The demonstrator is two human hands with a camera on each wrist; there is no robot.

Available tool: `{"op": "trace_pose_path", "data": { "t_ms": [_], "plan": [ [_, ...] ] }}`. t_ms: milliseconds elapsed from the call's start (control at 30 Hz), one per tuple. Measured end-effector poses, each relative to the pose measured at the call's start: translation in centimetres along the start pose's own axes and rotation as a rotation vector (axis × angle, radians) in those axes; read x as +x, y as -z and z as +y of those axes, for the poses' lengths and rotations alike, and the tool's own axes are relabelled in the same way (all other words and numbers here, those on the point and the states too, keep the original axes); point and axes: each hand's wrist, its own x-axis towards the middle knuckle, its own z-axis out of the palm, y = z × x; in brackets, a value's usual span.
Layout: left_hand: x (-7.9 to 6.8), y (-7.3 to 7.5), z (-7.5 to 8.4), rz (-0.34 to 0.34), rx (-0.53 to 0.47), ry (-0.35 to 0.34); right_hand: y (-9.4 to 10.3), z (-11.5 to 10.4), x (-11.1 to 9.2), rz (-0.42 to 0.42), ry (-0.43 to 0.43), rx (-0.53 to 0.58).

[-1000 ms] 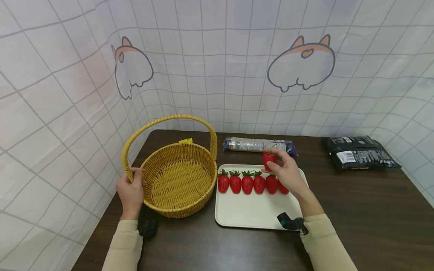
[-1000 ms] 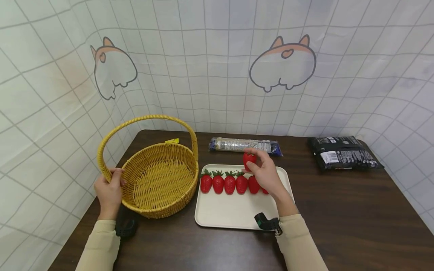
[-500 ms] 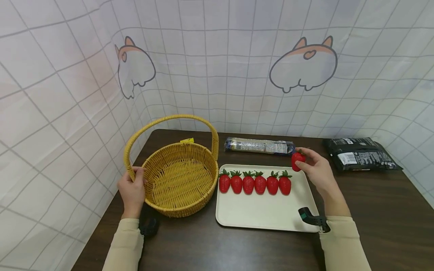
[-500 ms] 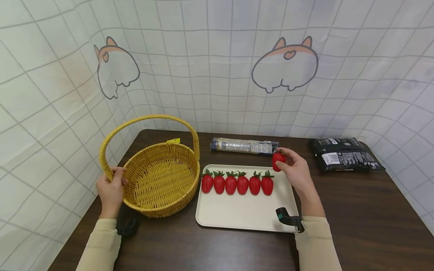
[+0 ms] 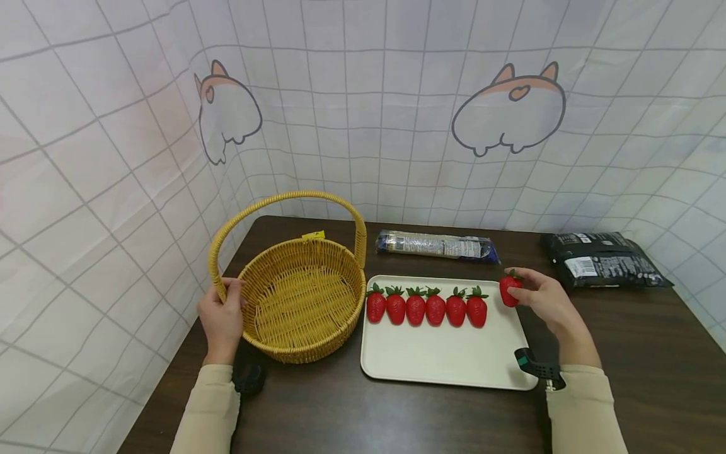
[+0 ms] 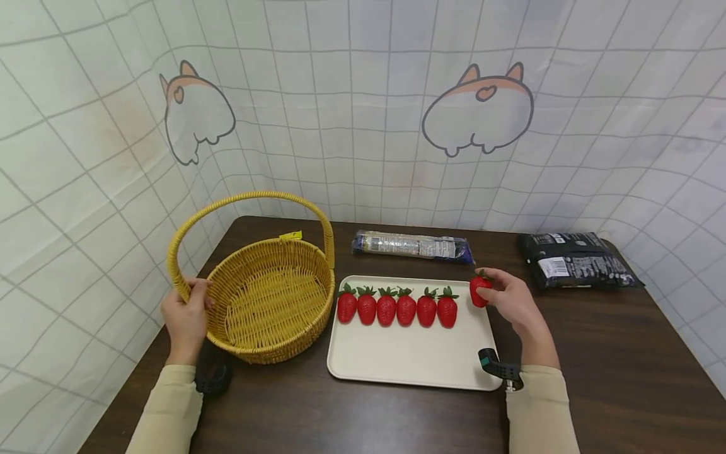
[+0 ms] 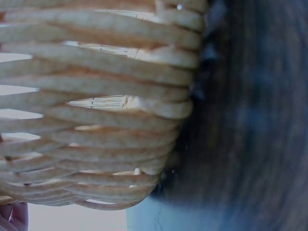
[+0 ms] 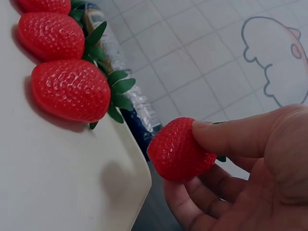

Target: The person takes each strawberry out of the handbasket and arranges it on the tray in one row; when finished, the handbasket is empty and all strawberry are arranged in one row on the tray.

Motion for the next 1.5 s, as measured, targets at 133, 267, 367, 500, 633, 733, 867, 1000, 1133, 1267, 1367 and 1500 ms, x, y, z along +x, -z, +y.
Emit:
{"op": "trace_pose_path", "data": {
  "t_ms": [133, 267, 367, 500, 633, 733, 867, 1000, 1133, 1267, 1367, 1500],
  "plan": [
    [0.0, 0.0, -0.1, 0.003, -0.002, -0.005, -0.1, 0.6, 0.1, -0.006, -0.011, -0.037],
    [0.1, -0.1, -0.1, 0.005, -0.003, -0.006, -0.1, 0.9, 0.1, -0.054, -0.057, -0.083],
    [0.1, -0.1, 0.0, 0.004, 0.000, -0.004, 0.1, 1.1, 0.1, -0.091, -0.078, -0.108],
    [0.1, -0.1, 0.1, 0.003, 0.009, -0.001, 0.2, 1.1, 0.0, -0.115, -0.080, -0.128],
    [0.1, 0.0, 0.1, 0.002, 0.016, 0.000, 0.0, 0.8, 0.0, -0.124, -0.053, -0.176],
    [0.1, 0.0, 0.0, -0.002, 0.019, -0.001, -0.3, 0.4, 0.0, -0.120, -0.028, -0.234],
    [0.1, 0.0, 0.0, -0.003, 0.017, -0.002, -0.6, 0.0, 0.0, -0.116, -0.006, -0.296],
    [0.0, 0.0, -0.1, -0.003, 0.009, 0.001, -0.5, -0.2, -0.1, -0.137, -0.013, -0.314],
    [0.0, 0.0, -0.1, -0.004, 0.006, 0.003, -0.5, -0.2, -0.3, -0.163, -0.027, -0.278],
    [0.0, 0.0, 0.0, -0.003, 0.008, 0.005, -0.5, 0.1, -0.3, -0.171, -0.021, -0.248],
    [0.0, 0.0, -0.1, -0.005, 0.006, 0.005, -0.5, 0.3, -0.3, -0.177, -0.012, -0.250],
    [0.0, 0.0, -0.1, -0.005, 0.002, 0.003, -0.6, 0.3, -0.3, -0.195, 0.005, -0.252]
  ]
}}
